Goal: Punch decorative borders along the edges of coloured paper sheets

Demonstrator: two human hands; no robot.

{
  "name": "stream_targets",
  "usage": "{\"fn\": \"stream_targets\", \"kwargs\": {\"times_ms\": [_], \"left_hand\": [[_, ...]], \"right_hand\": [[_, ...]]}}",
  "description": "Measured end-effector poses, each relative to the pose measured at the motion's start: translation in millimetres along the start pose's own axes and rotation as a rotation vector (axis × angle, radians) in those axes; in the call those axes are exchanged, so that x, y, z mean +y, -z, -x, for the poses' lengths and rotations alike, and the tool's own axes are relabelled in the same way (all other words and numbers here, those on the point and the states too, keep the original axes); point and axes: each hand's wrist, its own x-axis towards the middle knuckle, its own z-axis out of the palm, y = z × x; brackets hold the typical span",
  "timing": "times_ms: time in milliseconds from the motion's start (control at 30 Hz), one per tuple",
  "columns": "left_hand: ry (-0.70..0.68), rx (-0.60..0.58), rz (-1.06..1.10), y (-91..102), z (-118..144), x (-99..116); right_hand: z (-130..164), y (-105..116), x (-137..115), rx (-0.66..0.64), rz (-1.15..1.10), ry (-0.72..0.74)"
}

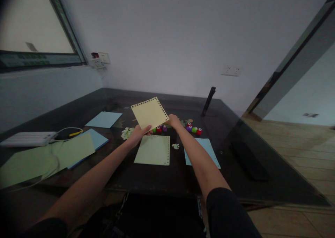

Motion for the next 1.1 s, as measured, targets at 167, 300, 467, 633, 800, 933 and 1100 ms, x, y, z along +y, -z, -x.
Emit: {"fn": "stream_targets", "kwargs": {"times_ms": [167, 300, 467, 633, 800, 933, 1100], "left_hand": [[-0.023, -0.039, -0.022, -4.6, 3.7, 1.3], [-0.057, -0.079, -0.037, -12.4, 10.4, 4.4], [-0.112, -0.131, -0.073, -23.9, 22.9, 13.9], [-0.06, -0.12, -0.093, -31.3, 30.4, 19.8], [-0.043, -0.113, -0.119, -33.7, 31.1, 19.1], [-0.029, -0.114, -0.137, -36.0, 32.0, 17.5], [-0.035, -0.108, -0.176, -36.8, 32.2, 16.2]], "right_hand": [[36.7, 4.8, 18.5, 0.071, -0.315, 0.024], [92.4, 6.1, 32.5, 0.058, -1.039, 0.059], [148.1, -3.1, 33.2, -0.016, -1.428, -0.001], [159.7, -15.4, 24.3, 0.025, -1.664, 0.032], [162.5, -17.9, 21.5, 0.114, -1.664, 0.048], [164.5, -19.5, 19.9, 0.187, -1.679, 0.052], [165.9, -20.4, 15.2, 0.232, -1.695, 0.038]]}}
